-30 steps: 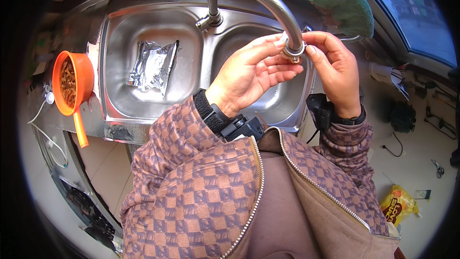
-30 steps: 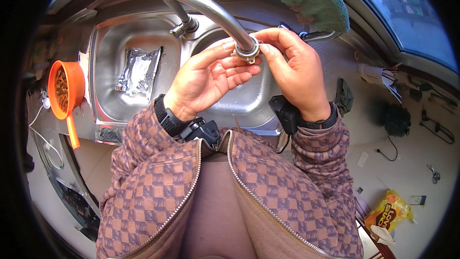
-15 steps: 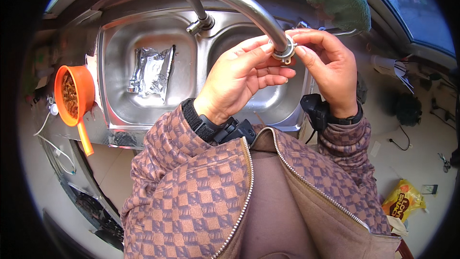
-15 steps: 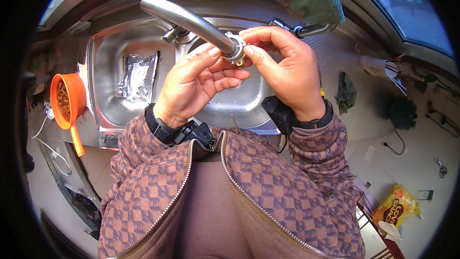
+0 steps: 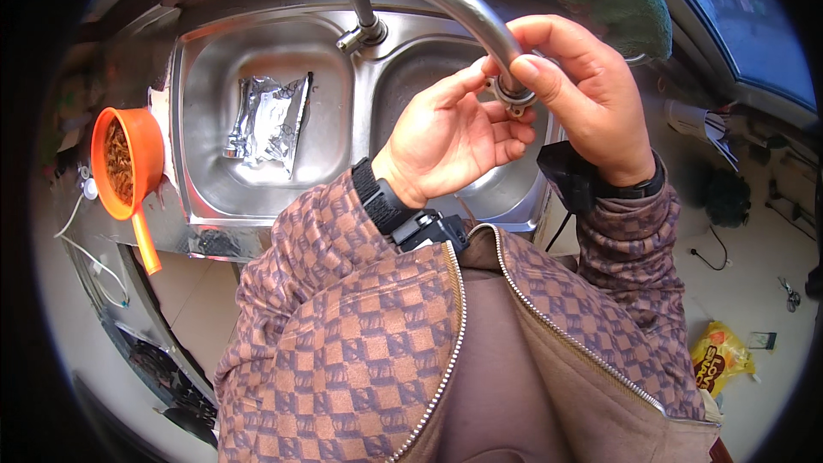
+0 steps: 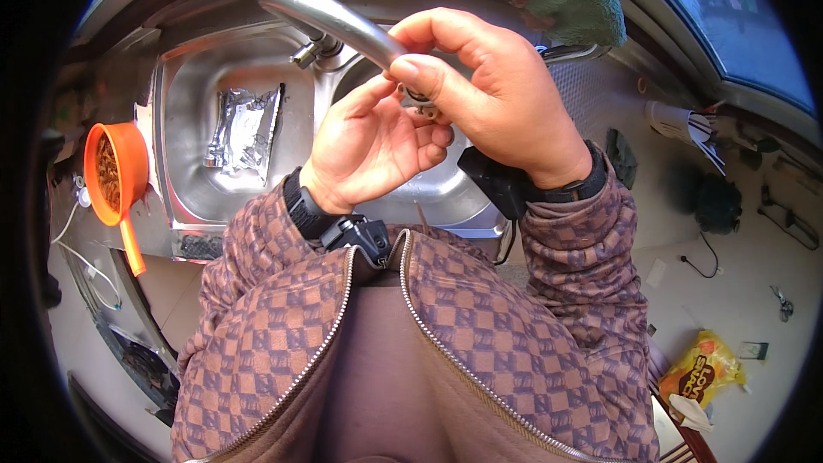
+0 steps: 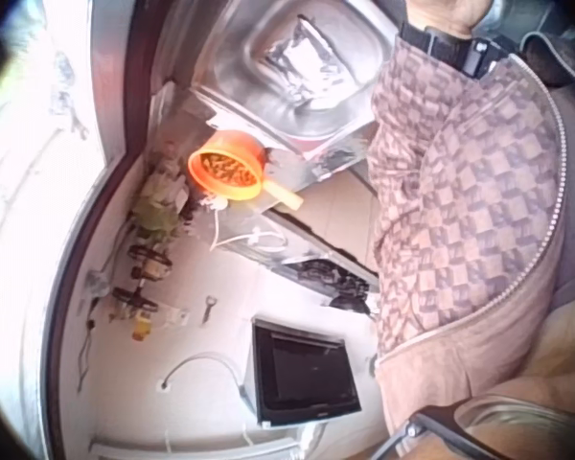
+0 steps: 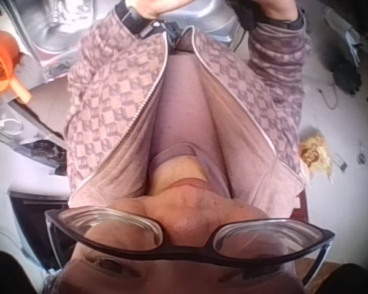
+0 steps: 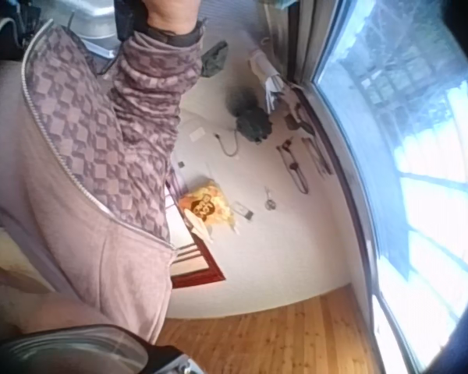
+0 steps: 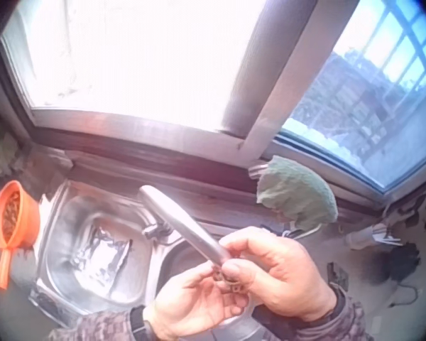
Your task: The person disassembles a kitchen faucet aerator using a screwdriver, removes a small internal component, and reassembles the aerator onto the faucet. The person repeatedly tightens the aerator with the screwdriver and checks the fit.
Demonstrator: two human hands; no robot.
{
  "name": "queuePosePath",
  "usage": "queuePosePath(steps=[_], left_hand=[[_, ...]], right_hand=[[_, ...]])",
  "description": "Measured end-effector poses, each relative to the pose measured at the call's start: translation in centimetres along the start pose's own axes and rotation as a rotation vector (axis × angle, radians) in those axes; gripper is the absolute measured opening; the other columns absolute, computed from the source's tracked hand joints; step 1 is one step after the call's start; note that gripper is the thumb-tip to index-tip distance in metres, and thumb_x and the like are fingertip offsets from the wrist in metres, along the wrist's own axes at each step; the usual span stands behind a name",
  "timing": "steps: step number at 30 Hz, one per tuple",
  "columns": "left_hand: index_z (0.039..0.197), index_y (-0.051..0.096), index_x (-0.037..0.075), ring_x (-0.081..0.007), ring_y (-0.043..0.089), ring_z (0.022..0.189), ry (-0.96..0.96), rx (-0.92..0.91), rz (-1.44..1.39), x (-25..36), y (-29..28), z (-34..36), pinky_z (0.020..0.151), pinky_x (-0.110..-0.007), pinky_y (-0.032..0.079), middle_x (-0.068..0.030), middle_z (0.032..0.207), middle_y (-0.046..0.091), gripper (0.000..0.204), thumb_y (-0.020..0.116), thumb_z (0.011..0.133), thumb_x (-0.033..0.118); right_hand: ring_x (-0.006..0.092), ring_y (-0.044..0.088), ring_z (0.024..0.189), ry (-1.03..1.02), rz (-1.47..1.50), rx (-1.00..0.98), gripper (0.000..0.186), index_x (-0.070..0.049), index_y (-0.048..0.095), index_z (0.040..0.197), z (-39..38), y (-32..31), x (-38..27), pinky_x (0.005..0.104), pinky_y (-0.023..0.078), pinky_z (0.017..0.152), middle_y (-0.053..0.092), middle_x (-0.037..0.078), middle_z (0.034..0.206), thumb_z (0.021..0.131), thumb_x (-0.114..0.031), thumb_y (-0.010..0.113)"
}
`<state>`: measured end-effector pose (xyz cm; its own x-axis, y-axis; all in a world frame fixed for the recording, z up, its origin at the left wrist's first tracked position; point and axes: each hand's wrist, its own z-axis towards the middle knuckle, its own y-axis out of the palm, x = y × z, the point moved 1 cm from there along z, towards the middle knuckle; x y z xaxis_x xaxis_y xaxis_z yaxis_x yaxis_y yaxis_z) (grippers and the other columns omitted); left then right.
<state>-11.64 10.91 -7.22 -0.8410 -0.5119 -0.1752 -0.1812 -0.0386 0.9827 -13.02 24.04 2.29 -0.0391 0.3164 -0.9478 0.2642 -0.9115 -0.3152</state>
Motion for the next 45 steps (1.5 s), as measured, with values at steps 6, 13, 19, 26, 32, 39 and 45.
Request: queuePosePath(steps=[6, 13, 19, 26, 32, 39, 45], left_hand=[[0.108, 0.055, 0.003, -0.0246, 0.057, 0.085, -0.012, -0.062, -0.002, -0.1, -0.8, 0.4, 0.076, -0.033, 0.046, -0.0131, 0.096, 0.059, 0.039, 0.038, 0.094, 0.035], [0.109, 0.055, 0.001, -0.0260, 0.056, 0.087, -0.001, -0.050, 0.034, 0.6, -0.9, -0.7, 0.080, -0.034, 0.046, -0.0144, 0.096, 0.058, 0.042, 0.039, 0.094, 0.037], [0.115, 0.053, 0.000, -0.0253, 0.057, 0.090, 0.037, -0.064, 0.125, 0.6, -1.1, -0.5, 0.081, -0.034, 0.047, -0.0164, 0.100, 0.059, 0.043, 0.041, 0.093, 0.035], [0.132, 0.039, 0.002, -0.0257, 0.059, 0.092, 0.061, 0.059, 0.359, 0.9, -1.0, -0.2, 0.080, -0.033, 0.049, -0.0229, 0.110, 0.057, 0.048, 0.044, 0.090, 0.026], [0.135, 0.035, 0.004, -0.0246, 0.059, 0.092, 0.022, 0.117, 0.427, 0.9, -1.7, 0.4, 0.080, -0.032, 0.049, -0.0250, 0.116, 0.053, 0.049, 0.044, 0.089, 0.021], [0.134, 0.035, 0.002, -0.0226, 0.058, 0.088, -0.084, 0.148, 0.411, 0.3, -2.0, -1.3, 0.081, -0.031, 0.049, -0.0264, 0.116, 0.052, 0.048, 0.044, 0.091, 0.023], [0.135, 0.034, 0.002, -0.0220, 0.057, 0.087, -0.075, 0.188, 0.499, -0.5, -0.9, -2.9, 0.078, -0.031, 0.048, -0.0249, 0.115, 0.053, 0.051, 0.042, 0.092, 0.028]], right_hand=[[0.0094, 0.056, 0.081, -0.007, -0.034, -0.027, 0.020, 0.002, 0.058, 0.103, -0.2, -0.2, 0.2, 0.0228, 0.046, 0.071, 0.061, 0.004, 0.089, 0.087, -0.009, 0.059], [0.0083, 0.056, 0.083, -0.022, -0.036, -0.021, 0.021, 0.002, 0.058, 0.106, -0.2, -0.3, 0.0, 0.0214, 0.045, 0.075, 0.061, 0.003, 0.091, 0.088, -0.010, 0.058], [0.0094, 0.057, 0.089, -0.102, -0.147, 0.010, 0.024, 0.001, 0.059, 0.109, -0.2, -0.6, 0.0, 0.0217, 0.045, 0.076, 0.062, 0.005, 0.100, 0.088, -0.010, 0.059], [0.0135, 0.057, 0.099, 0.017, -0.099, 0.404, 0.027, 0.001, 0.055, 0.116, -5.5, -4.9, 1.9, 0.0253, 0.043, 0.089, 0.062, 0.009, 0.106, 0.090, -0.007, 0.054], [0.0161, 0.057, 0.097, 0.487, -0.482, 0.653, 0.029, 0.001, 0.058, 0.111, -16.8, -11.5, 10.7, 0.0264, 0.043, 0.087, 0.062, 0.009, 0.105, 0.086, -0.014, 0.059], [0.0338, 0.050, 0.111, 0.724, -0.854, 0.669, 0.042, 0.001, 0.057, 0.114, -27.1, -14.7, 21.7, 0.0356, 0.039, 0.095, 0.054, 0.021, 0.119, 0.082, -0.026, 0.060], [0.0310, 0.056, 0.099, 0.851, -0.838, 0.506, 0.038, -0.001, 0.061, 0.107, -28.1, -12.8, 24.2, 0.0361, 0.044, 0.086, 0.058, 0.017, 0.104, 0.080, -0.027, 0.062]])
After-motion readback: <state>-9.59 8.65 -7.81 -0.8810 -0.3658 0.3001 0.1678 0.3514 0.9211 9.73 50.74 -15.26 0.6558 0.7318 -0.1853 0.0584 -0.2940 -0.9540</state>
